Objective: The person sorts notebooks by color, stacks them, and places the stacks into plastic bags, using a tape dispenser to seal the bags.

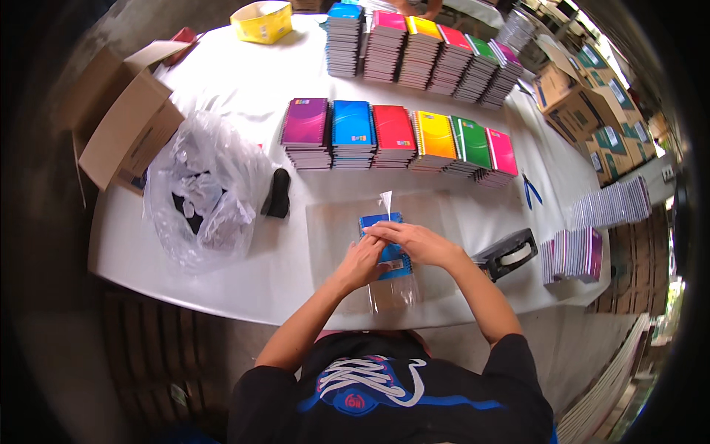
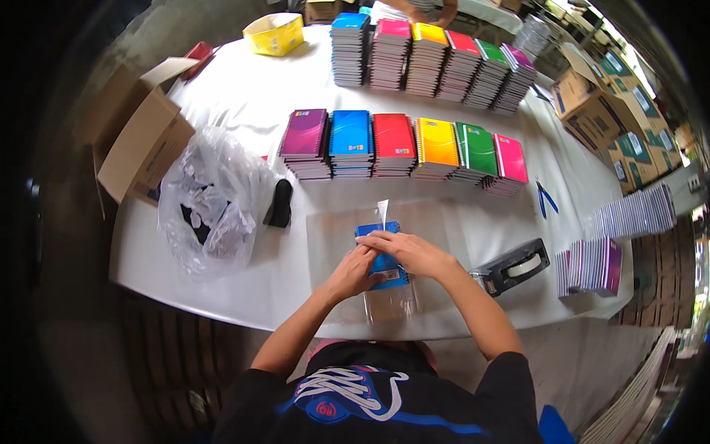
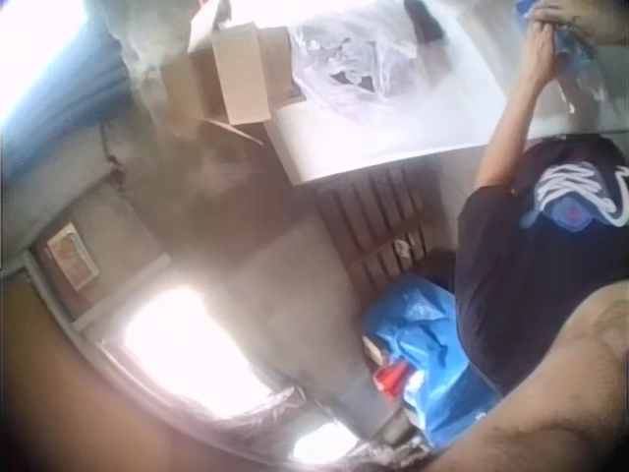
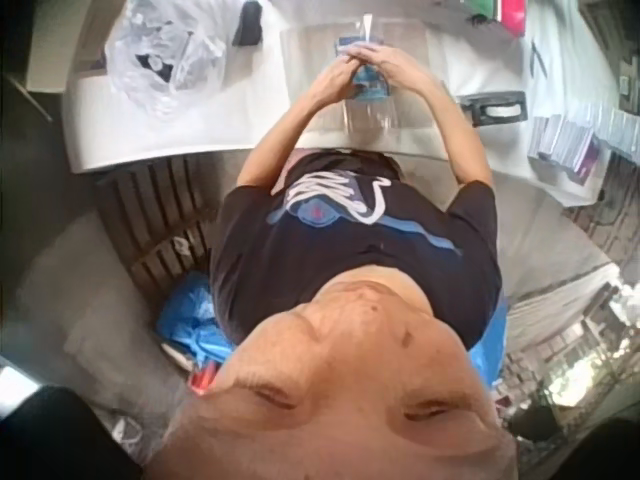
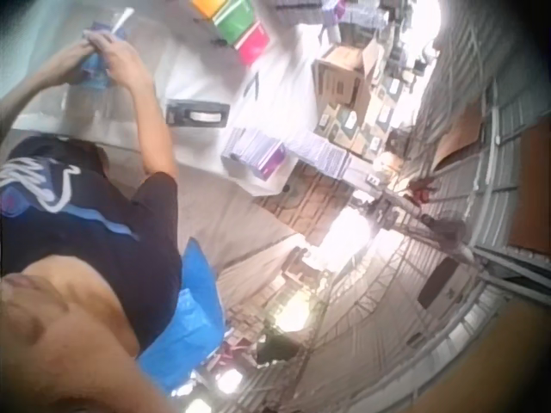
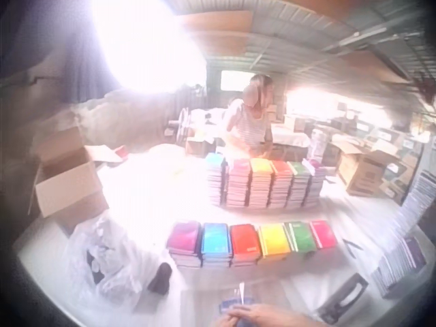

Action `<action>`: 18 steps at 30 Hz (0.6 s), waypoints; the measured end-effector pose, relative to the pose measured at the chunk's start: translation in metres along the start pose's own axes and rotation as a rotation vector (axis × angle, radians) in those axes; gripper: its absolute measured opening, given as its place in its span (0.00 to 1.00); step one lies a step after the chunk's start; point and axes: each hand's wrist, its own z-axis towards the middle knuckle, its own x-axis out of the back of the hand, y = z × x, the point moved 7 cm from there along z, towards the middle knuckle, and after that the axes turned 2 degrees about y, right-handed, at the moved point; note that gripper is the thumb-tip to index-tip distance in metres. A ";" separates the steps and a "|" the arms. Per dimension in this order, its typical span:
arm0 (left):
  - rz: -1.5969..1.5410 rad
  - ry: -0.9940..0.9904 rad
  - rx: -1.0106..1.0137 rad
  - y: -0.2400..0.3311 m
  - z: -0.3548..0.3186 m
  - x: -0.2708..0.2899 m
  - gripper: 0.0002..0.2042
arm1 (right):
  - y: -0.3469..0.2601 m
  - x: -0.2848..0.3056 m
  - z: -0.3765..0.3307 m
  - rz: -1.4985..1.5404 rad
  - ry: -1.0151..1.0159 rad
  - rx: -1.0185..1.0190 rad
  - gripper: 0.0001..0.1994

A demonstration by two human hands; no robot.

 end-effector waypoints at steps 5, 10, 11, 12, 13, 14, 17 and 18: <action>0.312 0.153 0.147 0.003 -0.014 0.015 0.36 | 0.009 -0.007 0.023 0.074 -0.146 0.004 0.37; 0.163 0.286 0.229 -0.023 -0.030 0.003 0.43 | 0.035 -0.006 0.007 0.287 0.006 0.139 0.18; 0.166 0.280 0.226 -0.024 -0.030 0.000 0.44 | 0.037 -0.007 0.007 0.279 0.054 0.108 0.08; 0.173 0.258 0.227 -0.025 -0.030 -0.003 0.44 | 0.038 -0.005 0.007 0.339 0.055 0.100 0.08; 0.185 0.234 0.225 -0.024 -0.028 -0.002 0.44 | 0.040 -0.002 0.008 0.399 0.061 0.090 0.09; 0.197 0.208 0.221 -0.021 -0.026 -0.001 0.43 | 0.041 0.000 0.009 0.460 0.069 0.079 0.09; 0.187 0.115 0.289 -0.015 -0.023 0.002 0.45 | 0.040 -0.001 0.015 0.531 0.017 0.024 0.09; 0.184 0.106 0.302 -0.013 -0.022 0.001 0.45 | 0.041 -0.003 0.016 0.532 0.029 0.000 0.08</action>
